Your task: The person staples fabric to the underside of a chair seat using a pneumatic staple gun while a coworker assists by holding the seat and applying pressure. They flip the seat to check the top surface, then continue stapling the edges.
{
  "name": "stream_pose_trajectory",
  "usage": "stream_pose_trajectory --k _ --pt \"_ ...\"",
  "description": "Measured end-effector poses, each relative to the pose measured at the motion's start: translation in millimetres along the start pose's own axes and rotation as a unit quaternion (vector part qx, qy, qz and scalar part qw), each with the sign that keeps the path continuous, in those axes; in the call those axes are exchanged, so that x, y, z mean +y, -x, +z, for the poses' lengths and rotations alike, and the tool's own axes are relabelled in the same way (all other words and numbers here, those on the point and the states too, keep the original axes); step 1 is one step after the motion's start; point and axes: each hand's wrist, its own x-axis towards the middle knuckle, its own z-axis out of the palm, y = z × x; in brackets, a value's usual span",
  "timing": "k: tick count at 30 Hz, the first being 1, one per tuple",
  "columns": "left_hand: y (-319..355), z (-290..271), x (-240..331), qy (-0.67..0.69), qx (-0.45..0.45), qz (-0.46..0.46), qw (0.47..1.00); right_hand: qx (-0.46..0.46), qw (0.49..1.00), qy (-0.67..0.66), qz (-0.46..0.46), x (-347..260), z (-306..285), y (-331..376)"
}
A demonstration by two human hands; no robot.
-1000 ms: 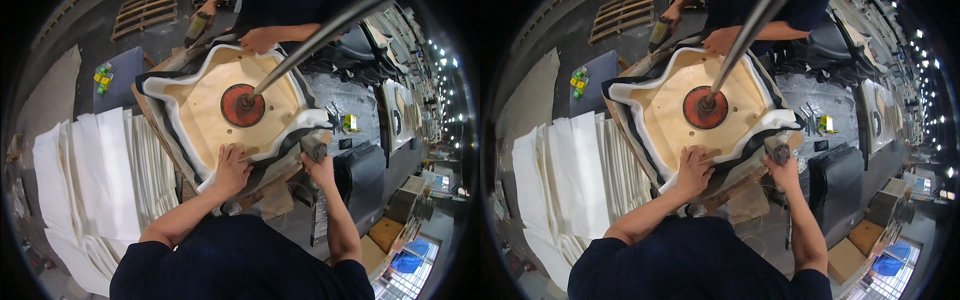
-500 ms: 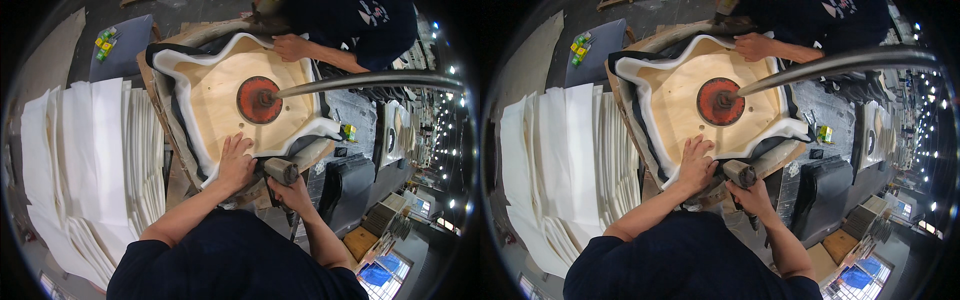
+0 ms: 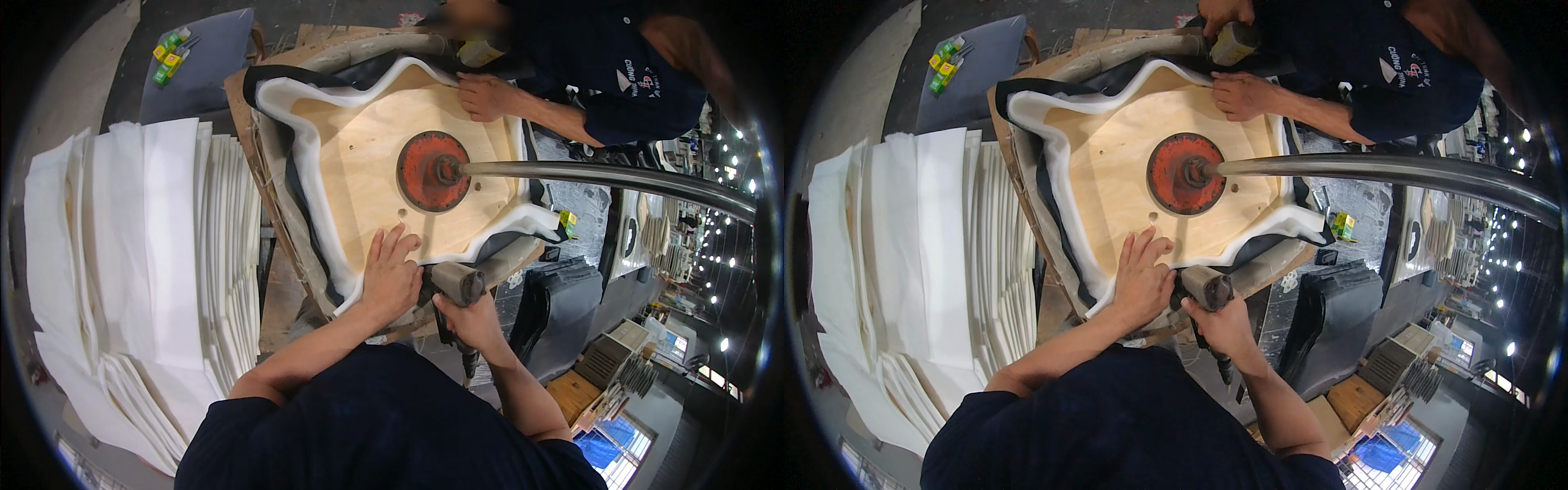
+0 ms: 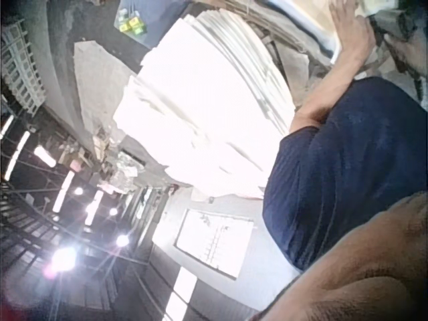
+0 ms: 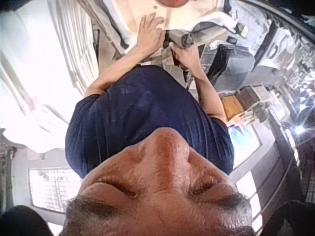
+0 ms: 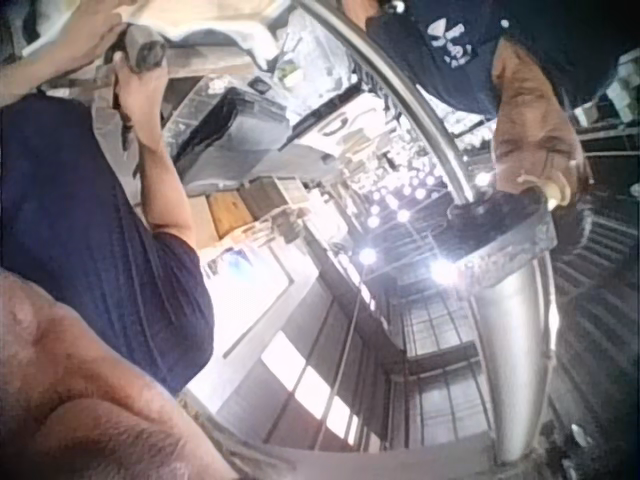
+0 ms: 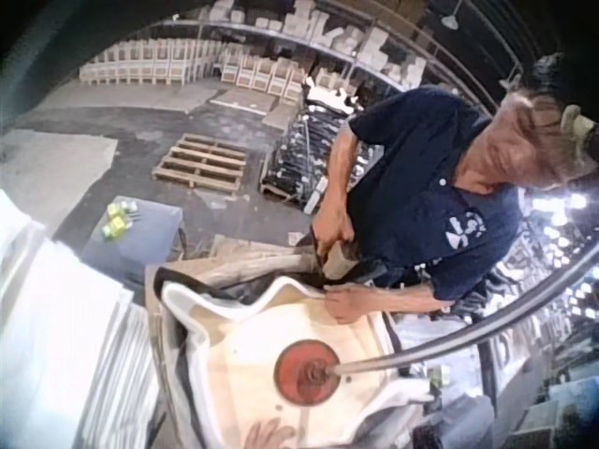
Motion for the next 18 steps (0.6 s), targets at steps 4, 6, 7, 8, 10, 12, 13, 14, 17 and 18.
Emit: stream_pose_trajectory --k 4,6,7,8,10,12,13,14,17,18 --pt "1 1 2 -0.013 -0.009 0.002 1.000 -0.002 0.993 0.068 -0.095 16 0 -5" --pt "-1 -1 1 -0.021 0.002 0.015 1.000 0.026 0.988 0.060 -0.137 21 5 -8" --pt "-2 -3 2 -0.028 -0.010 0.016 0.999 0.024 0.992 0.048 -0.112 24 4 -7" --pt "-1 -8 3 -0.036 -0.028 0.025 0.999 0.024 0.995 0.034 -0.088 29 3 -7" --pt "-5 -17 2 -0.054 -0.059 0.044 0.996 0.036 0.995 -0.048 -0.076 43 0 0" --pt "-11 -24 14 -0.043 -0.065 0.035 0.996 0.057 0.979 -0.155 -0.119 60 -13 19" --pt "-19 -27 23 -0.003 -0.089 0.040 0.995 0.067 0.966 -0.206 -0.138 71 -22 28" --pt "-28 -26 33 0.037 -0.113 0.046 0.992 0.118 0.947 -0.244 -0.173 88 -27 32" --pt "-58 27 45 0.015 -0.019 0.127 0.992 0.145 0.936 -0.257 -0.191 89 -61 30" --pt "-66 42 46 0.000 0.015 0.159 0.987 0.143 0.939 -0.252 -0.186 88 -74 25"
